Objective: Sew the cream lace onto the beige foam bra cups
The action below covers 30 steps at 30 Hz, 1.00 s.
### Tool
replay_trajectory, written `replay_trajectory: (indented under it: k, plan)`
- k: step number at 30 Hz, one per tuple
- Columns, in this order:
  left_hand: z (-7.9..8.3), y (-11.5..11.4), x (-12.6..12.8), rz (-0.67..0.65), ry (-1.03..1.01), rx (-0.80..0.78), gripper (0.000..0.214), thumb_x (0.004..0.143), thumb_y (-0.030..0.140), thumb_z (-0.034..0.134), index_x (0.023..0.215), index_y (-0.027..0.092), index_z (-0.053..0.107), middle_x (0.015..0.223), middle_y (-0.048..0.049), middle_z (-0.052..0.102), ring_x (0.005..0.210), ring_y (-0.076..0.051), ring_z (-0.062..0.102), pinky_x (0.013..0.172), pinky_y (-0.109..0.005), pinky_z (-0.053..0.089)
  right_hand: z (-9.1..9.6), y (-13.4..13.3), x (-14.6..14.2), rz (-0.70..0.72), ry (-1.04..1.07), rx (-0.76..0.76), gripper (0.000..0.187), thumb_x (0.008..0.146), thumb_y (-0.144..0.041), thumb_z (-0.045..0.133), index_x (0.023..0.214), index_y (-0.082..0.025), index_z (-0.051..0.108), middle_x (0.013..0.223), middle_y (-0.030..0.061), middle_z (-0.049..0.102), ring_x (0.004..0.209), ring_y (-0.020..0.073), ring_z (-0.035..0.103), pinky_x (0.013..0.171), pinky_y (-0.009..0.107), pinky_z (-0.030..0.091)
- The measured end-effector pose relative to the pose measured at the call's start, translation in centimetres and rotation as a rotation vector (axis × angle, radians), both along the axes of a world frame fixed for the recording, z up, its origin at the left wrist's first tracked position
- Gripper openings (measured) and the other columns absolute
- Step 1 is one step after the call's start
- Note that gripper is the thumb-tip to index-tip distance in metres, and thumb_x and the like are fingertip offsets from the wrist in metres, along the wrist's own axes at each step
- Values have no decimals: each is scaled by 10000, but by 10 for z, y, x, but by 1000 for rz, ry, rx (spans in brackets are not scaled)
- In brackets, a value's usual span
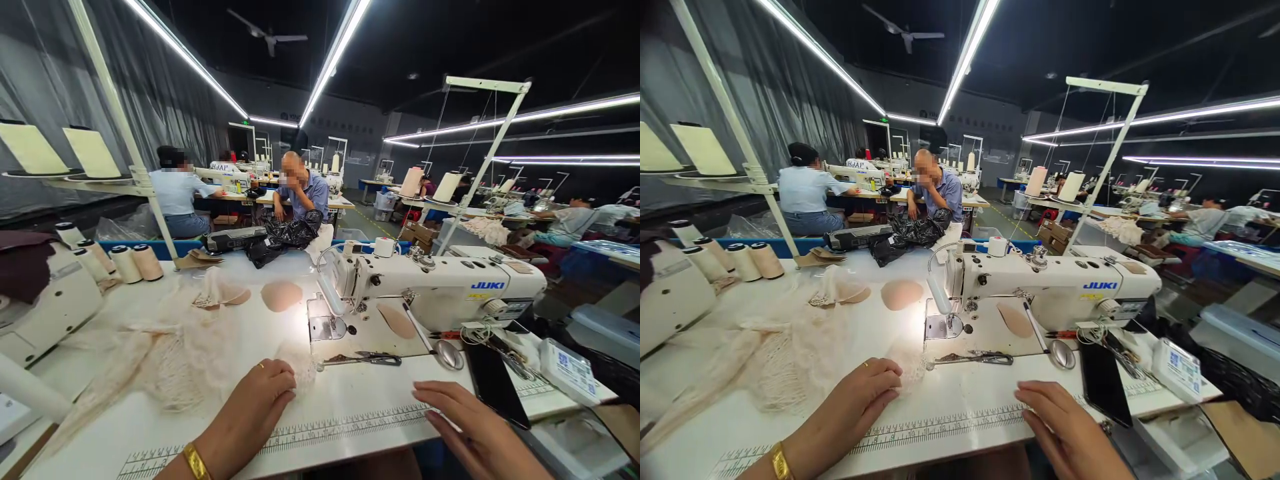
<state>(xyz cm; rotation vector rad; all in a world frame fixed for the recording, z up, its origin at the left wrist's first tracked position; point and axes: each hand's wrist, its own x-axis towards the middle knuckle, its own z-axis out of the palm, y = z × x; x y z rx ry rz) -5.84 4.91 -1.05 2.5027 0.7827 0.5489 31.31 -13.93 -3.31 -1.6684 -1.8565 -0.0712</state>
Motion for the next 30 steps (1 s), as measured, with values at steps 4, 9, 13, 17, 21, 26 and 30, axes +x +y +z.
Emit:
replay_trajectory:
  k: [4, 9, 13, 17, 21, 26, 30]
  plan:
    - [21, 1, -16, 66, -149, -233, 368, 1079, 433, 444, 994, 240, 746, 1106, -65, 741, 1050, -247, 689, 952, -359, 525, -12, 78, -32, 68, -184, -83, 338, 1051, -286, 546, 1298, -214, 765, 1343, 162, 756, 1265, 368, 691, 1014, 548, 606]
    - [41, 1, -24, 133, -198, -593, 453, 1006, 619, 547, 1022, 230, 779, 1073, -59, 764, 1047, -283, 685, 939, -362, 492, 16, 98, -86, 138, -40, 83, 308, 1071, -307, 562, 1316, -198, 713, 1351, 172, 730, 1261, 366, 669, 1039, 557, 571]
    - [40, 1, -10, 91, -310, -824, 542, 909, 713, 667, 961, 190, 797, 981, -69, 775, 974, -278, 663, 915, -368, 488, 44, 102, -155, 379, 223, -23, 559, 992, -323, 716, 1506, -234, 514, 1318, 132, 708, 1178, 281, 698, 990, 396, 585]
    - [21, -10, -4, 73, -546, -1020, 678, 856, 789, 701, 1187, 201, 758, 1101, -107, 759, 1037, -299, 674, 957, -419, 507, 54, 124, -181, 296, 431, -121, 217, 1016, -192, 541, 1196, -216, 659, 1008, 64, 690, 871, 216, 676, 788, 343, 531]
    - [-5, -23, -5, 169, -724, -957, 932, 644, 641, 967, 1411, 244, 617, 1350, -145, 703, 1239, -376, 642, 1082, -478, 485, 53, 134, -178, 215, 658, -140, 156, 1004, -306, 564, 895, -221, 636, 835, 12, 602, 777, 194, 570, 702, 317, 435]
    - [-13, -12, -3, 353, -887, -1037, 421, 770, 495, 909, 1017, 204, 730, 979, -51, 772, 958, -270, 728, 906, -371, 587, 40, 132, -182, 251, 1133, -254, 345, 938, -548, 690, 884, -225, 581, 783, -32, 506, 708, 159, 475, 647, 279, 408]
    - [-8, 6, -9, 417, -927, -1101, 403, 708, 463, 941, 925, 198, 728, 899, -32, 750, 877, -224, 720, 870, -342, 610, 29, 130, -177, 235, 1267, -195, 458, 892, -634, 754, 822, -219, 574, 765, -45, 464, 736, 151, 420, 687, 268, 356]
